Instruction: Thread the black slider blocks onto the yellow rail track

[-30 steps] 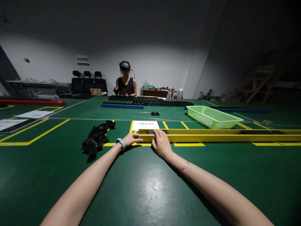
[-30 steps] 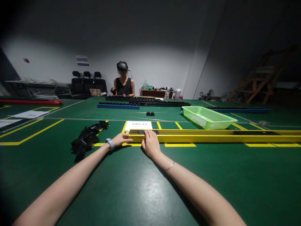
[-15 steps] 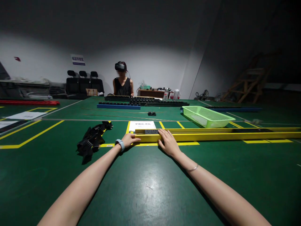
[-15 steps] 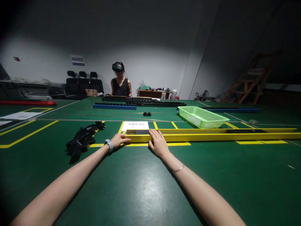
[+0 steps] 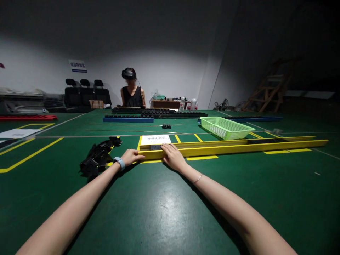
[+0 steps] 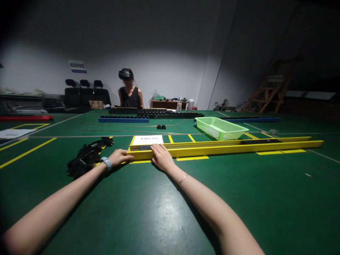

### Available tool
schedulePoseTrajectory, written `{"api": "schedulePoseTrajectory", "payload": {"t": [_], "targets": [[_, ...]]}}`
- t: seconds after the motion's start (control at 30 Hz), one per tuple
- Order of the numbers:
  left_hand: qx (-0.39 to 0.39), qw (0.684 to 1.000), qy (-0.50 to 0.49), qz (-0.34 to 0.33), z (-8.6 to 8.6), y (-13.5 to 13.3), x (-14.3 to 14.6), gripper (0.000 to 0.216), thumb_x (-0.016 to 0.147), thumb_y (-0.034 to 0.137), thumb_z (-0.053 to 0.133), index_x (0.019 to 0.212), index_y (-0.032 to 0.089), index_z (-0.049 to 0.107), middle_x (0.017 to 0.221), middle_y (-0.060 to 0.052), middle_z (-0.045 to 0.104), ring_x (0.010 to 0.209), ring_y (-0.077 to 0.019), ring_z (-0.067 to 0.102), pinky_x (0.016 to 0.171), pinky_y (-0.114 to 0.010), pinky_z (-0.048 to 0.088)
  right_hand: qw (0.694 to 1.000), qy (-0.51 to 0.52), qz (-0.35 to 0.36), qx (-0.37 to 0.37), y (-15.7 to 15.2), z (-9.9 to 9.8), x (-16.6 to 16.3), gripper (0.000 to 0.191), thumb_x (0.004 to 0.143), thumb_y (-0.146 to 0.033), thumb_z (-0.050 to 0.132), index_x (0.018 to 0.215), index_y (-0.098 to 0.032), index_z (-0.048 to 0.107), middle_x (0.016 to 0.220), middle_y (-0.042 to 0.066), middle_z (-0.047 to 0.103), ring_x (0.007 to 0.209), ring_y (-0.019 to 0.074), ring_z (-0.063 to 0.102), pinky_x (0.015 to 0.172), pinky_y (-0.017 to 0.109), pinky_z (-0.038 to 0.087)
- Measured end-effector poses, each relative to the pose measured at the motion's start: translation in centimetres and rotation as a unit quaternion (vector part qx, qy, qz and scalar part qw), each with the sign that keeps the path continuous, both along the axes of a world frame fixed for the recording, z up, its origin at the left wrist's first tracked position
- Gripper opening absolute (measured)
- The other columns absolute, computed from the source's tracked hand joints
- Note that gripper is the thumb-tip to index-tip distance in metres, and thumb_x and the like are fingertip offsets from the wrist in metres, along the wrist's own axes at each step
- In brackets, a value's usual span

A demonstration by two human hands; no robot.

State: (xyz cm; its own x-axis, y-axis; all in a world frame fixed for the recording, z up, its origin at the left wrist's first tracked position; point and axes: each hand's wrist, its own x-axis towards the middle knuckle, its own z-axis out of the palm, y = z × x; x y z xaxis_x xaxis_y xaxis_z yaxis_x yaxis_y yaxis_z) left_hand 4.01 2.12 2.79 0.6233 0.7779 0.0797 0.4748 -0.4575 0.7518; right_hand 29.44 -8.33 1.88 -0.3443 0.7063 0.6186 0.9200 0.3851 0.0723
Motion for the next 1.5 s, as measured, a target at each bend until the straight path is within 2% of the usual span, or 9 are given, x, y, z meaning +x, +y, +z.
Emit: {"api": "schedulePoseTrajectory", "payload": {"t": [0.1, 0.2, 0.4, 0.53, 0.7, 1.13, 1.33, 1.5], "targets": [[-0.024, 0.999, -0.034, 0.018, -0.5, 0.2, -2.8, 0.049, 0.066, 0.056, 0.063, 0.090, 0.015, 0.072, 0.081, -0.006, 0.072, 0.072, -0.0195, 0.062, 0.067, -0.027, 0.045, 0.999, -0.003, 0.034, 0.004, 0.9, 0.0, -2.2, 0.057, 0.077, -0.021, 0.054, 0.133, -0.012, 0.042, 0.134, 0.013, 0.048, 0.128, 0.0202, 0.038, 0.110, 0.041, 0.027], [-0.013, 0.998, -0.052, 0.039, -1.0, 0.3, -4.4, 0.051, 0.067, 0.056, 0.062, 0.095, 0.014, 0.069, 0.091, -0.008, 0.071, 0.081, -0.0223, 0.063, 0.074, -0.031, 0.047, 0.998, -0.002, 0.059, 0.011, 1.5, 0.1, -3.7, 0.056, 0.079, -0.023, 0.054, 0.132, -0.012, 0.043, 0.134, 0.013, 0.048, 0.128, 0.0194, 0.038, 0.110, 0.039, 0.027], [0.090, 0.991, -0.082, 0.056, -0.5, -0.8, -3.2, 0.051, 0.064, 0.052, 0.067, 0.103, 0.019, 0.060, 0.107, -0.007, 0.064, 0.095, -0.0225, 0.060, 0.086, -0.033, 0.046, 0.997, -0.007, 0.075, 0.013, 1.8, 0.2, -4.5, 0.056, 0.079, -0.021, 0.054, 0.134, -0.014, 0.042, 0.135, 0.012, 0.048, 0.129, 0.0191, 0.038, 0.110, 0.041, 0.026], [0.144, 0.986, -0.042, 0.072, -0.7, -1.1, -2.1, 0.039, 0.071, 0.051, 0.061, 0.097, 0.021, 0.063, 0.104, -0.006, 0.066, 0.098, -0.0234, 0.060, 0.090, -0.032, 0.043, 0.996, -0.021, 0.085, 0.012, 1.8, 0.1, -4.4, 0.057, 0.079, -0.017, 0.052, 0.134, -0.015, 0.041, 0.137, 0.010, 0.046, 0.130, 0.0181, 0.037, 0.110, 0.039, 0.027], [0.186, 0.978, -0.030, 0.091, -1.6, -0.5, -2.0, 0.039, 0.074, 0.052, 0.058, 0.096, 0.020, 0.065, 0.102, -0.006, 0.067, 0.095, -0.0231, 0.060, 0.087, -0.030, 0.042, 0.997, -0.016, 0.078, 0.004, 2.1, 0.0, -4.5, 0.054, 0.080, -0.017, 0.048, 0.134, -0.014, 0.042, 0.137, 0.010, 0.046, 0.129, 0.0175, 0.038, 0.110, 0.037, 0.028], [0.190, 0.976, -0.032, 0.098, -1.6, -0.5, -1.8, 0.037, 0.077, 0.050, 0.055, 0.096, 0.019, 0.063, 0.100, -0.007, 0.066, 0.091, -0.0224, 0.060, 0.082, -0.030, 0.042, 0.997, -0.005, 0.075, -0.007, 2.4, 0.1, -4.5, 0.052, 0.080, -0.018, 0.050, 0.132, -0.013, 0.044, 0.135, 0.011, 0.048, 0.127, 0.0180, 0.042, 0.106, 0.035, 0.033], [0.196, 0.975, -0.023, 0.101, -1.5, -0.6, -1.8, 0.037, 0.078, 0.049, 0.054, 0.096, 0.019, 0.064, 0.099, -0.006, 0.066, 0.090, -0.0218, 0.060, 0.081, -0.029, 0.042, 0.997, 0.032, 0.065, -0.011, 1.9, 0.5, -3.0, 0.045, 0.081, -0.017, 0.051, 0.127, -0.017, 0.050, 0.128, 0.009, 0.054, 0.120, 0.0173, 0.047, 0.103, 0.035, 0.036], [0.202, 0.974, -0.020, 0.103, -1.5, -0.7, -1.8, 0.036, 0.078, 0.049, 0.054, 0.094, 0.020, 0.064, 0.096, -0.006, 0.066, 0.087, -0.0211, 0.060, 0.079, -0.029, 0.043, 0.999, 0.034, 0.028, -0.025, 1.4, 0.7, -2.8, 0.044, 0.083, -0.029, 0.054, 0.126, -0.023, 0.051, 0.127, 0.007, 0.053, 0.115, 0.0214, 0.046, 0.099, 0.038, 0.036]]}}
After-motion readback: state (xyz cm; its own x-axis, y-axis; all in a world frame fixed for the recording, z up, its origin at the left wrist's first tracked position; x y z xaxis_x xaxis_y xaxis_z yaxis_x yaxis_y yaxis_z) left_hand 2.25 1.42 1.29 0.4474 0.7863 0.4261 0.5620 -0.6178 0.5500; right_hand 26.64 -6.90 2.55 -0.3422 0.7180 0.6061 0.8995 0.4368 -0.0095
